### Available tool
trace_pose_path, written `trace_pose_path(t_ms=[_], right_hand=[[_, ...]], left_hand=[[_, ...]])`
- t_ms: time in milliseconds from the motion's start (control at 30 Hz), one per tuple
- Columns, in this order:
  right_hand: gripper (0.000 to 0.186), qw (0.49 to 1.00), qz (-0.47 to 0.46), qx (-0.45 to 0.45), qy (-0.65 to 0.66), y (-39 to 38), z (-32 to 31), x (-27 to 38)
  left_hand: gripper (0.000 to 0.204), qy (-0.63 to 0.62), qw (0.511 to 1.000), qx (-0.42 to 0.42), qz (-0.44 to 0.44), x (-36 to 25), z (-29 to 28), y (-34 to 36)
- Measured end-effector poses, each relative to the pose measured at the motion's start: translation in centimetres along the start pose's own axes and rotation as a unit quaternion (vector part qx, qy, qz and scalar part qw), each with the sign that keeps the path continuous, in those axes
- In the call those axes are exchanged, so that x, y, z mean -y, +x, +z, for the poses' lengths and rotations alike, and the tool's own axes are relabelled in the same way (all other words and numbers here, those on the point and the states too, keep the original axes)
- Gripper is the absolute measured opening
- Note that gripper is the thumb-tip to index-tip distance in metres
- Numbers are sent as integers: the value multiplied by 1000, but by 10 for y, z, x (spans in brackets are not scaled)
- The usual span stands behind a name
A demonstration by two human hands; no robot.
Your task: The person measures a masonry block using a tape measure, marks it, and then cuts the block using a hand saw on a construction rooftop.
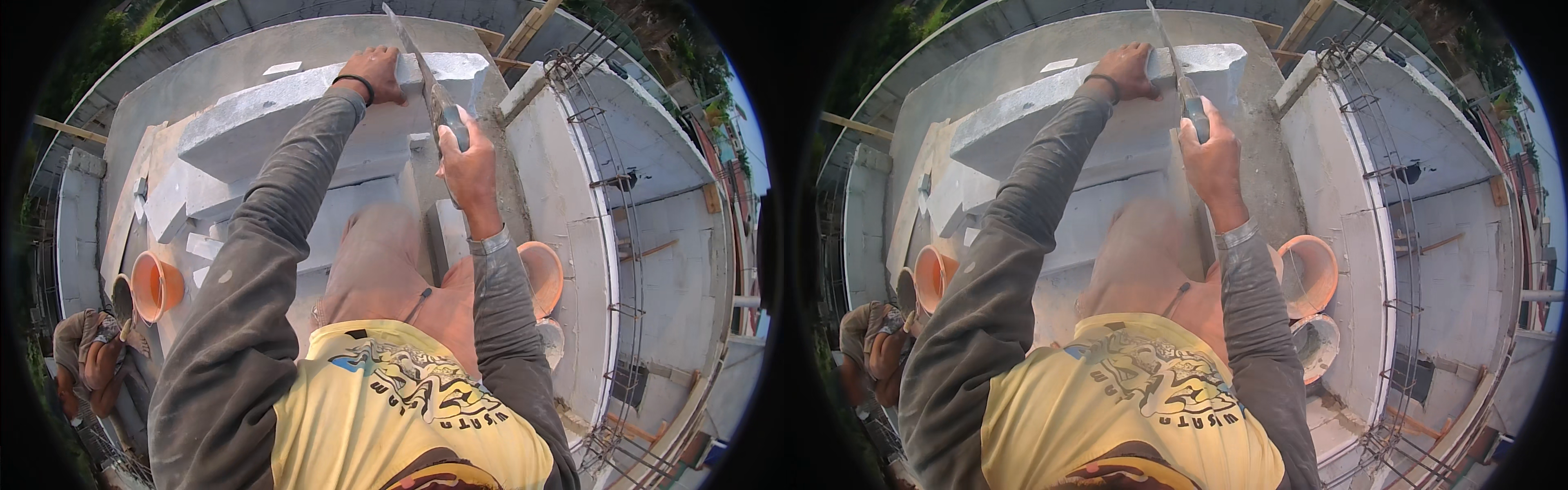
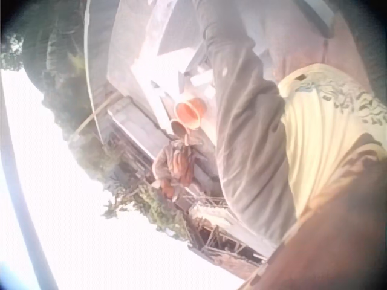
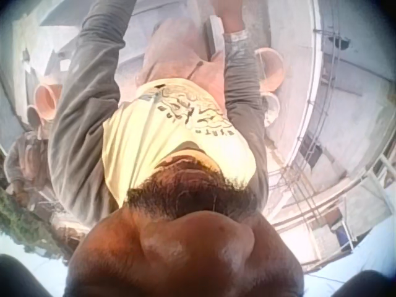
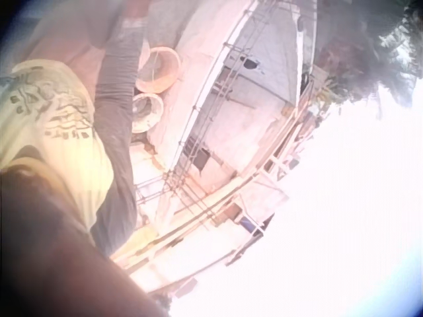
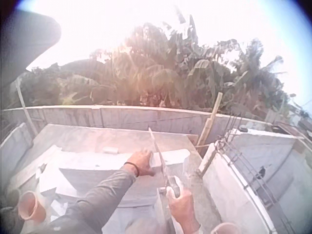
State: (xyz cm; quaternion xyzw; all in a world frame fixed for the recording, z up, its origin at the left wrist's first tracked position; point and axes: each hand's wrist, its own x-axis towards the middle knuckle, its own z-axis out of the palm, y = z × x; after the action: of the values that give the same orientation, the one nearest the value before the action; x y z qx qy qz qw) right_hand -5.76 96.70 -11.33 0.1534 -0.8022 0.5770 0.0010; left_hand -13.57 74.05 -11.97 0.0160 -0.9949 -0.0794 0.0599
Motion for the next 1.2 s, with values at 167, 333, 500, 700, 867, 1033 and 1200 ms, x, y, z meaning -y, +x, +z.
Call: trace_pose_path(t_ms=[167, 333, 500, 700, 867, 1033, 1200], right_hand=[[51, 999, -26, -25, -5, -127, -34, -24], [48, 998, -24, 0, -59, 38, 2, 13], [50, 996, -78, -30, -38, -72, -6, -54], [46, 997, -62, -28, -27, -57, -8, -36], [51, 999, -37, 0, -31, 13, 11, -28], [53, 1000, -20, -12, 16, -128, -29, -52], [49, 996, -77, -43, -27, 33, 9, -24]], left_hand=[[86, 27, 999, -19, -7, -2, -6, -5], [81, 14, 998, -57, 12, -9, 3, 7], [90, 7, 1000, -15, -8, 6, -3, -4], [86, 24, 999, -27, -13, -4, -3, -3], [86, 20, 1000, -16, -7, 1, 0, 9], [88, 26, 999, -27, -22, 1, -4, -3], [85, 28, 998, -61, 11, -15, -5, 6]])
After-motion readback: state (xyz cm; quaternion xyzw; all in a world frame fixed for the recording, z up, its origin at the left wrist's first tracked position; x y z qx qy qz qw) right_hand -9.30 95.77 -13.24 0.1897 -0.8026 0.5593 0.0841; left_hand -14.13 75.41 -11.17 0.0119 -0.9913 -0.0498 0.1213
